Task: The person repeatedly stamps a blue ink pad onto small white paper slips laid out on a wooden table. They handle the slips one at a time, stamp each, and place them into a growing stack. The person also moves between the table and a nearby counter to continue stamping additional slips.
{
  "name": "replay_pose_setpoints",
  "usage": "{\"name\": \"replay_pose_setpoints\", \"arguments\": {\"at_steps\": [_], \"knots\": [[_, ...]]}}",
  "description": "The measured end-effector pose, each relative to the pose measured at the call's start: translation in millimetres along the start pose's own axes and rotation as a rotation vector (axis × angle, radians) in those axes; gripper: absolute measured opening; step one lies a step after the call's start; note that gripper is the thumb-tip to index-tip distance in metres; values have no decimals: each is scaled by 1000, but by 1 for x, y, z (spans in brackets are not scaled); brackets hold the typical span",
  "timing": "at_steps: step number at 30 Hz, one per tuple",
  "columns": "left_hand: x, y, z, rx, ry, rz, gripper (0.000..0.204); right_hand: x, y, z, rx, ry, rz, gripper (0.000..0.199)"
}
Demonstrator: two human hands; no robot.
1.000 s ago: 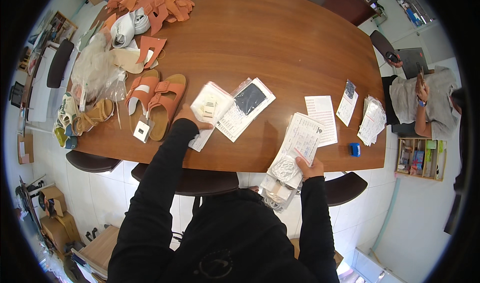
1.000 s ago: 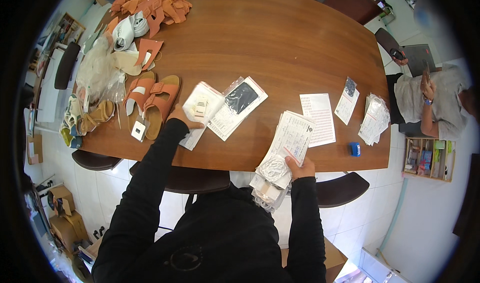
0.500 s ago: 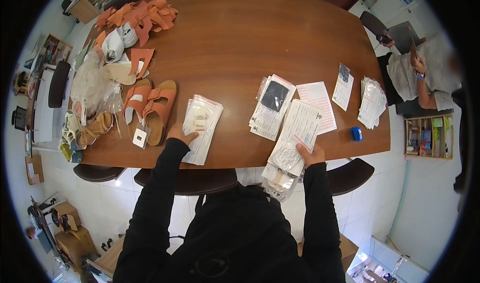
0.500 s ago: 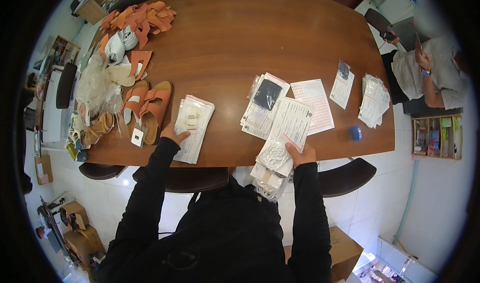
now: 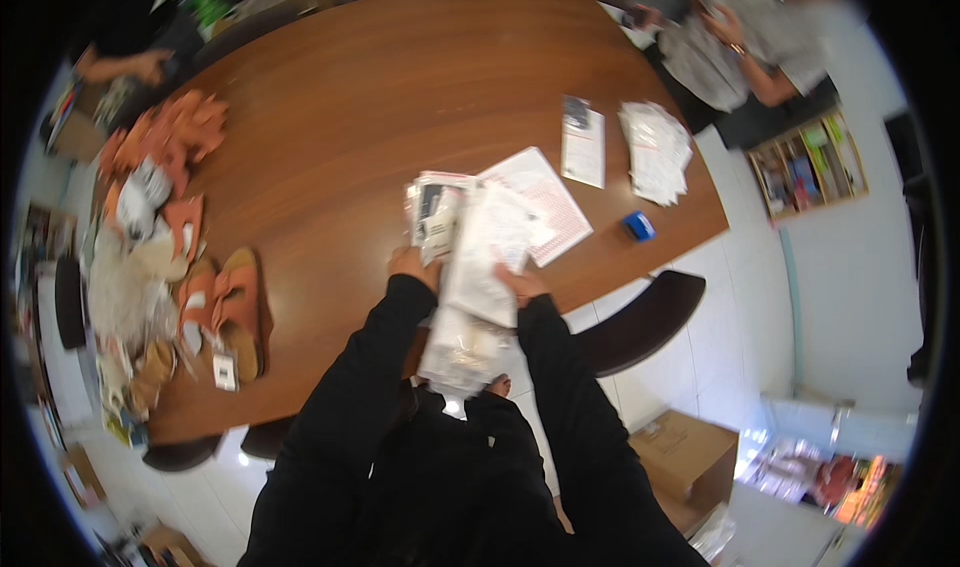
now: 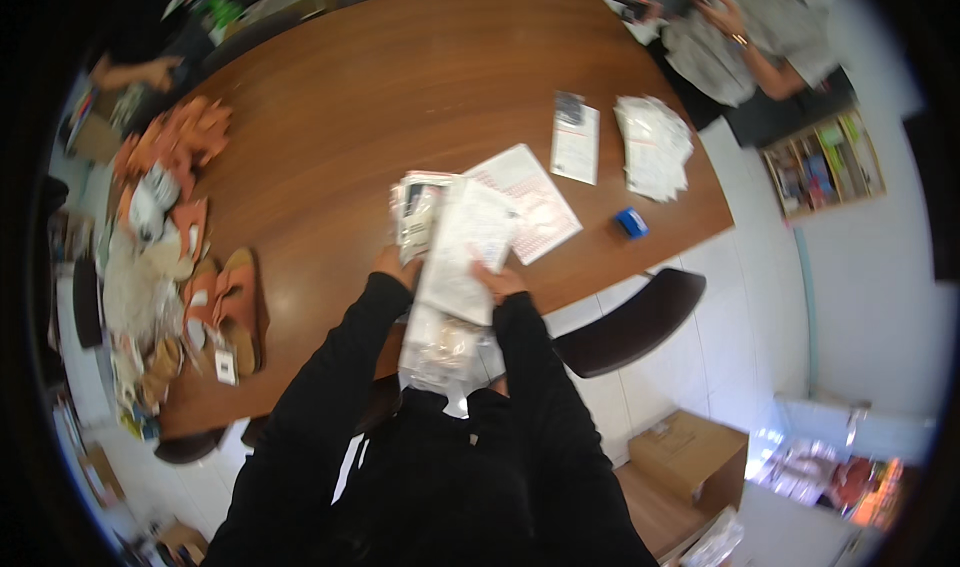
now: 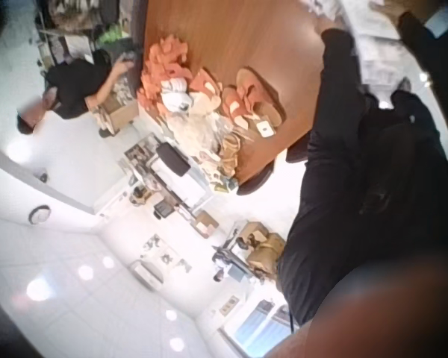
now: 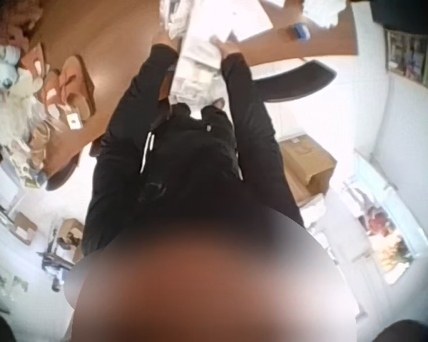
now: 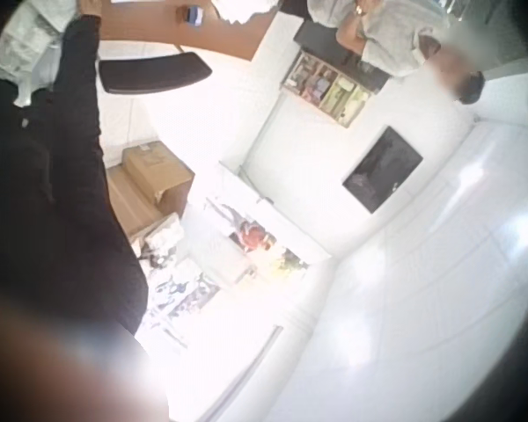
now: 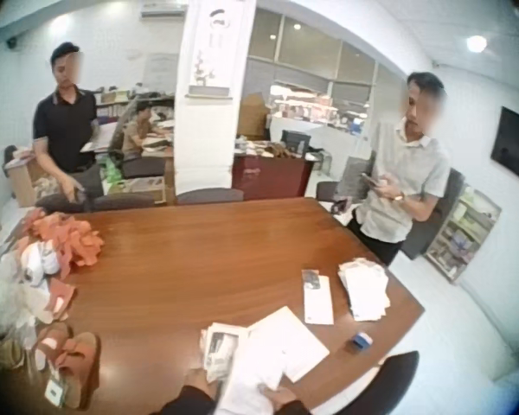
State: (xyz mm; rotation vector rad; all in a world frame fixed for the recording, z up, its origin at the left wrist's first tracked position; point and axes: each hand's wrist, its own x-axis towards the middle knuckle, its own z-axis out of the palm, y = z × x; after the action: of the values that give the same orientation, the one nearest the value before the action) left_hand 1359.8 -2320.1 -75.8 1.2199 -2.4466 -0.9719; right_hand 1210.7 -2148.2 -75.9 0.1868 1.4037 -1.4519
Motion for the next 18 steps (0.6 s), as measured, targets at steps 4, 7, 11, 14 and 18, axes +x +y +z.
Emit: {"name": "replay_pose_setpoints", "arguments": {"at_steps": [4, 7, 11, 14, 18], "knots": [[-5, -17, -1, -122, -33, 4, 35, -7, 20, 14, 289, -261, -154, 43], [0, -35, -10, -310, -176, -57, 32, -17, 25, 12, 276, -241, -122, 45], [8, -47, -18, -291, -279, -105, 32, -26, 33, 20, 196, -202, -123, 46], [3, -44, -10, -215, -147, -73, 31, -27, 37, 22, 234, -211, -136, 49], [-3, -50, 6, -161, -45, 90, 30, -18, 48, 17, 178, -155, -131, 48]]}}
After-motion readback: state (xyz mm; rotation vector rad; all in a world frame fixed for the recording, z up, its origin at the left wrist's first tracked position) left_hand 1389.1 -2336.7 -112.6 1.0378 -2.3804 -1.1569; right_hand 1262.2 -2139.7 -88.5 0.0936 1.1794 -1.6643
